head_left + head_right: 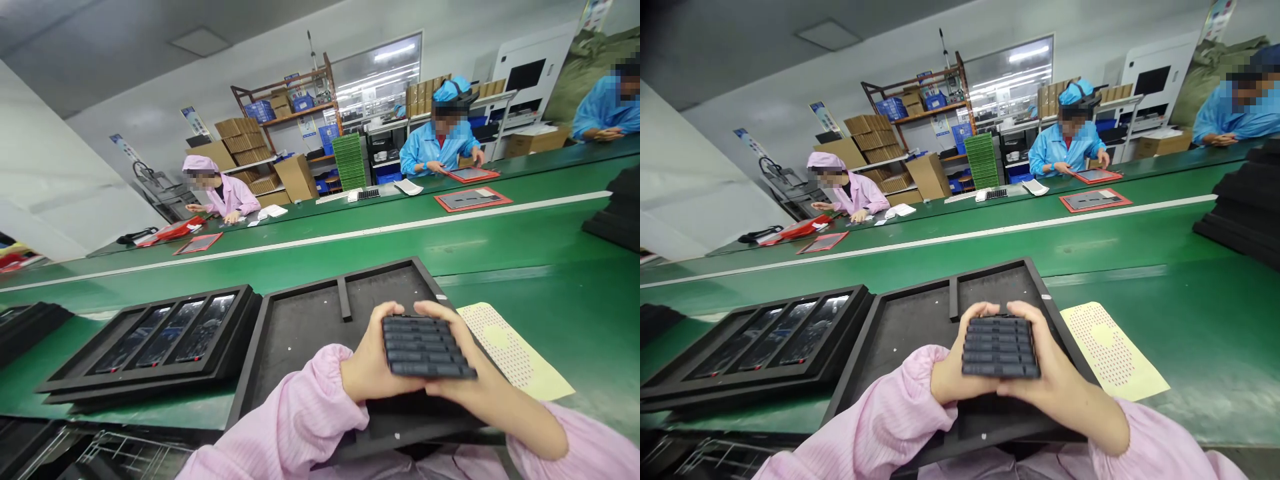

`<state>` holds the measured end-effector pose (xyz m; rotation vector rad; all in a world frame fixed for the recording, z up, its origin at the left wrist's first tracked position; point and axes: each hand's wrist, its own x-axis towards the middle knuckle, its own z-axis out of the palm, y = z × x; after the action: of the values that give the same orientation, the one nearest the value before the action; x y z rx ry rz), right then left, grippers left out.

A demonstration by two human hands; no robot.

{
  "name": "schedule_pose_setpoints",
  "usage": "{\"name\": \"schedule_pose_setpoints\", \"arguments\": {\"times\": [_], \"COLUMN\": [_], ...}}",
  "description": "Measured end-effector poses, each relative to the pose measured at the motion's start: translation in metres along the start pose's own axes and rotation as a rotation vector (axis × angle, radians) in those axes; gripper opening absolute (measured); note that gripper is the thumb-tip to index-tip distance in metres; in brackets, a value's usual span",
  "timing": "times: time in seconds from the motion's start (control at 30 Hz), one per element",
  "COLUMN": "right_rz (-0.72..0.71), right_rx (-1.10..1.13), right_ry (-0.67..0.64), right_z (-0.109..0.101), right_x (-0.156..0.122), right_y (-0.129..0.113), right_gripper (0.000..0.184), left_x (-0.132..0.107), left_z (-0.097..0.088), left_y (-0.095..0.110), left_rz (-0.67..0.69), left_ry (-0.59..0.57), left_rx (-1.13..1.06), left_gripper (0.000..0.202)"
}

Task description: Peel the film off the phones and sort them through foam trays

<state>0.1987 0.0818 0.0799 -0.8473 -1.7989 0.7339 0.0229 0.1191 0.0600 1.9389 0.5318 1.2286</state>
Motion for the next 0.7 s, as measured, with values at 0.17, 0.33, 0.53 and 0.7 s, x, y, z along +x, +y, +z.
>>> {"name": "schedule_pose_setpoints", "arguments": {"times": [0.17,0.33,0.53,0.7], "right_rz": [0.337,0.288,0.005,-0.191], "right_rx": [0.227,0.281,0.202,0.096], "right_ry": [0.072,0.265,0.242,0.186], "right_z": [-0.009,-0.002,0.007,0.006], "right_x": [0.055,0.069,0.026,0.007], "right_y": [0.007,0.013,0.006,0.000], "right_gripper": [0.092,0.090,0.056,0.056], "left_x": [0.039,0.056,0.022,0.008], "left_z": [0.000,0.011,0.023,0.020], "left_y": [0.010,0.014,0.014,0.009], "left_rz": [-0.377,-0.332,-0.231,0.085], "left_ry": [0.122,0.300,0.232,0.182], "left_rx": [-0.371,-0.469,-0.259,-0.025], "left_gripper": [0.106,0.104,0.084,0.076]}}
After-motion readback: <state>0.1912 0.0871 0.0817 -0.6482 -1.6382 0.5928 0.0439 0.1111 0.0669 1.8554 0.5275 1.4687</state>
